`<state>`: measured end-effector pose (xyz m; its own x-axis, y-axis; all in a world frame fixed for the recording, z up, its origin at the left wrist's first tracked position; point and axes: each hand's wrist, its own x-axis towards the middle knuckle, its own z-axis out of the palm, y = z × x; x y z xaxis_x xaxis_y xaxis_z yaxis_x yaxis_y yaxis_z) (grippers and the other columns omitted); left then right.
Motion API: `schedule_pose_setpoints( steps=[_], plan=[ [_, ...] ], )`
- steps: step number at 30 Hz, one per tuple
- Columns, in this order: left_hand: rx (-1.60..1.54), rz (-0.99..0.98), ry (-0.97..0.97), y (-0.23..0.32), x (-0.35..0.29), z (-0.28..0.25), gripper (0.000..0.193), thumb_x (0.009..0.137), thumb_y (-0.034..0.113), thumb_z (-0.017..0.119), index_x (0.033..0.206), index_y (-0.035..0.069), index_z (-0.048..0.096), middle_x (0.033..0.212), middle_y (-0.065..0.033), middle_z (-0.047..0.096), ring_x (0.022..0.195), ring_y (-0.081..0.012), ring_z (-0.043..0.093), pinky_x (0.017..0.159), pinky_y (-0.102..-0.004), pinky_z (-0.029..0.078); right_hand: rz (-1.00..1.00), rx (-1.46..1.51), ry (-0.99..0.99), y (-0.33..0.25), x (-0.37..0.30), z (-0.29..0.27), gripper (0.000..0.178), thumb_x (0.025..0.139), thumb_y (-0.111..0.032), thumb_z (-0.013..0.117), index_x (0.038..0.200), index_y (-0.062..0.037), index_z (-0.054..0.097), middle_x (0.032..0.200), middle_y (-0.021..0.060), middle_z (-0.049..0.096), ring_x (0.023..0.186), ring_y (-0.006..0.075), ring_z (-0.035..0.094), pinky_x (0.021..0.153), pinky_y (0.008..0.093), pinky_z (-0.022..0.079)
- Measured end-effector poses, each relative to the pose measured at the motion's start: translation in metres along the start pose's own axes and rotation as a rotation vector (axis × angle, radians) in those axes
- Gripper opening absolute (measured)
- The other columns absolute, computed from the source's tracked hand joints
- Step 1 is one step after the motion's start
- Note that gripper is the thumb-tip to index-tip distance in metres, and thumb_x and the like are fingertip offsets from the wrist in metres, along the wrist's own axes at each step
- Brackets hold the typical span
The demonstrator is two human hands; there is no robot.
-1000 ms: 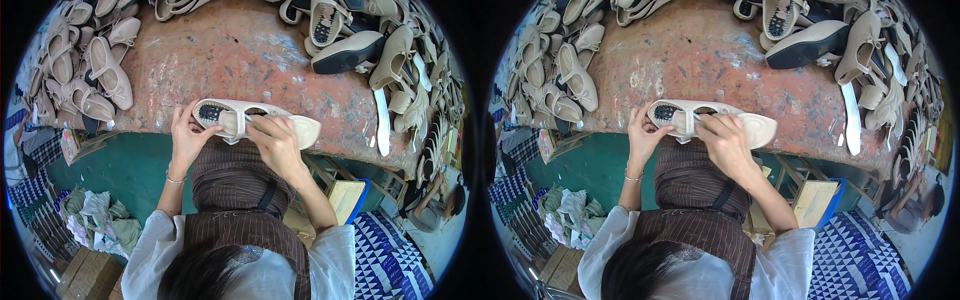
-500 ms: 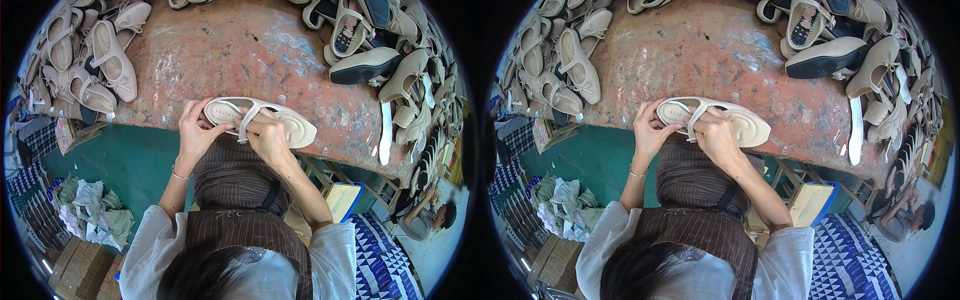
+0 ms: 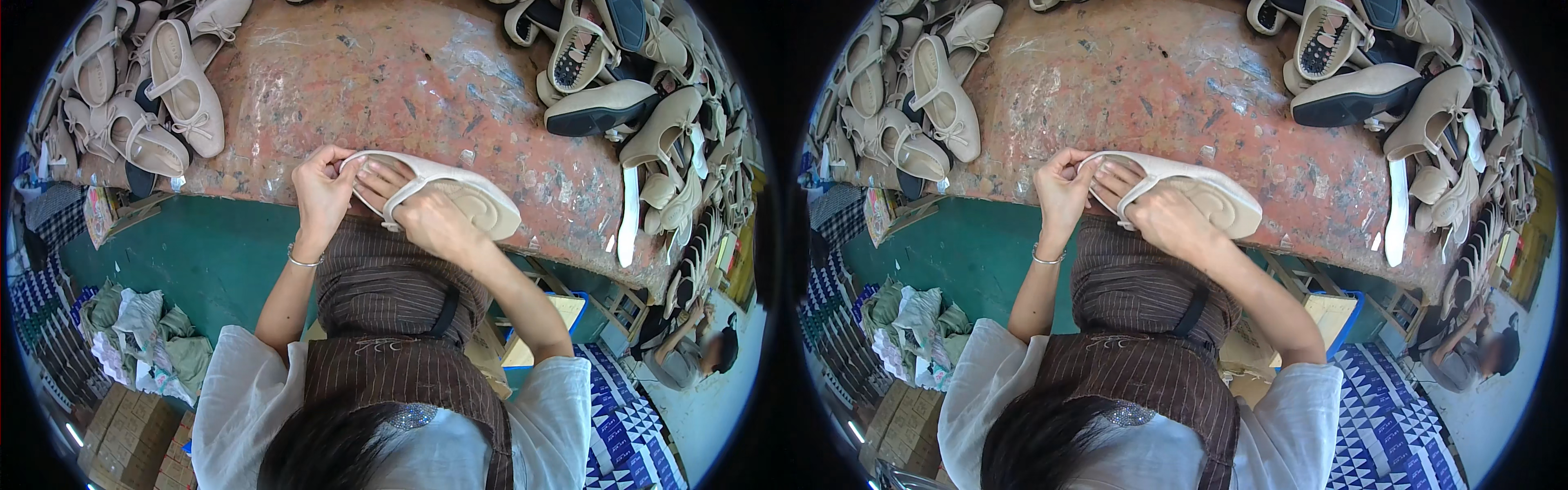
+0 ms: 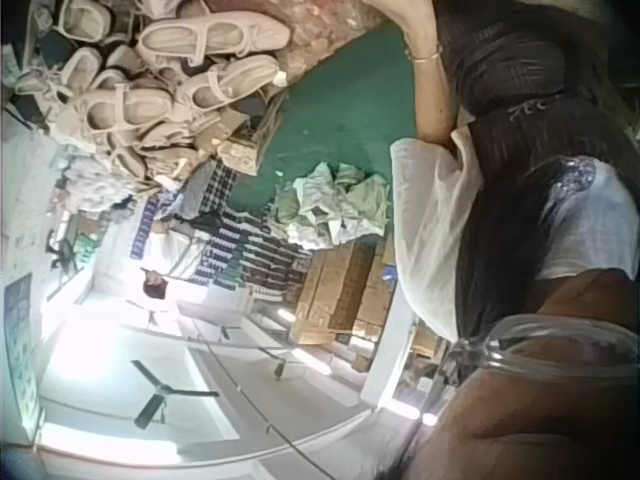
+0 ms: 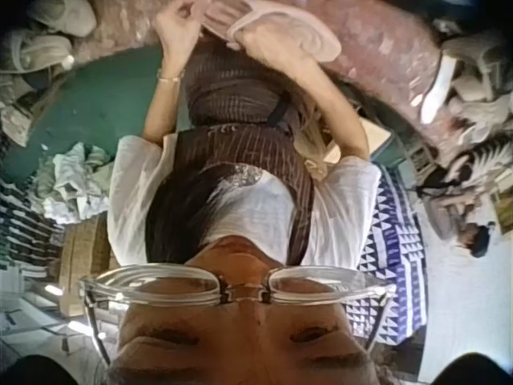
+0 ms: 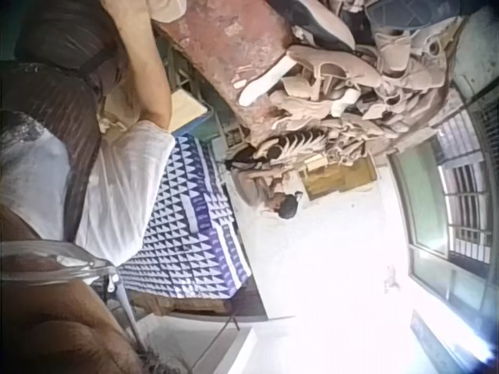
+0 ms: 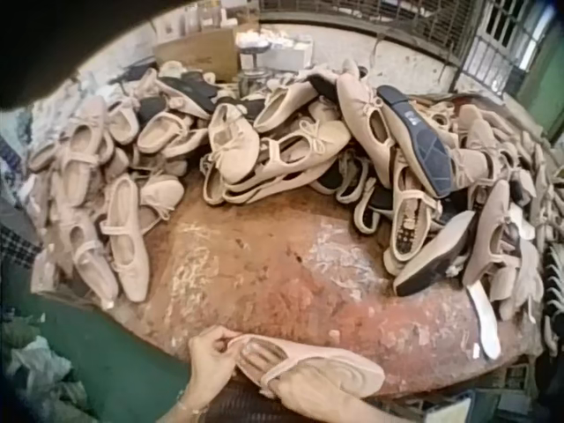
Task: The person retrieves insoles from cardboard boxes and inserts the insoles into shoes on the workbench by hand, smoothing and pressing them into place inside each shoe.
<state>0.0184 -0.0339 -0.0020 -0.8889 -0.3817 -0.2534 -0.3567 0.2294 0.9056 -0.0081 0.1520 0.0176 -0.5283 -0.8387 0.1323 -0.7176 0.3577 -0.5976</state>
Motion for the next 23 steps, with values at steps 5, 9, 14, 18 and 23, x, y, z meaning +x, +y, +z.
schedule_pose_setpoints(
  steps=[5,9,14,18,23],
  plan=[
    [0.069,0.068,-0.037,-0.002,0.004,-0.003,0.007,0.084,0.002,0.072,0.081,-0.003,0.069,0.064,-0.004,0.064,0.055,-0.0026,0.048,0.048,-0.0237,0.038,0.121,-0.037,0.012,-0.012,-0.009,-0.003,0.046,0.081,-0.005,0.056,0.126,-0.0032,0.064,0.133,0.0136,0.061,0.13,0.0242,0.054,0.111,0.0387,0.04],
    [0.124,0.069,-0.05,-0.001,0.005,-0.004,0.01,0.084,0.005,0.072,0.08,-0.003,0.067,0.063,-0.0056,0.063,0.053,-0.0049,0.049,0.048,-0.0265,0.038,0.343,-0.284,0.004,-0.031,-0.03,-0.011,0.042,0.076,-0.002,0.058,0.115,-0.0089,0.071,0.12,0.0108,0.069,0.115,0.0228,0.064,0.114,0.0455,0.037],
    [0.349,0.238,-0.019,0.01,-0.006,0.0,0.013,0.086,0.009,0.068,0.08,-0.001,0.062,0.06,-0.0167,0.058,0.051,-0.0247,0.055,0.051,-0.0371,0.042,0.5,-0.114,0.042,-0.026,-0.039,-0.028,0.02,0.068,-0.001,0.061,0.083,-0.0024,0.075,0.097,0.0183,0.072,0.107,0.0266,0.067,0.117,0.0487,0.03],
    [0.437,0.295,-0.105,0.014,-0.051,0.017,0.015,0.088,0.006,0.063,0.078,-0.001,0.054,0.063,-0.0219,0.058,0.059,-0.0402,0.061,0.054,-0.047,0.046,0.701,-0.536,0.67,0.008,-0.033,-0.055,0.051,0.078,-0.007,0.07,0.127,-0.0008,0.059,0.106,0.0215,0.069,0.113,0.036,0.062,0.111,0.0494,0.034],
    [0.673,0.372,-0.208,0.032,-0.102,0.037,0.023,0.081,0.023,0.075,0.08,0.008,0.058,0.076,-0.0169,0.068,0.07,-0.0348,0.069,0.066,-0.0475,0.054,0.718,0.401,0.455,0.023,-0.022,-0.091,0.084,0.083,-0.024,0.078,0.151,-0.0044,0.034,0.136,0.0237,0.057,0.124,0.0305,0.059,0.102,0.039,0.046]
  ],
)
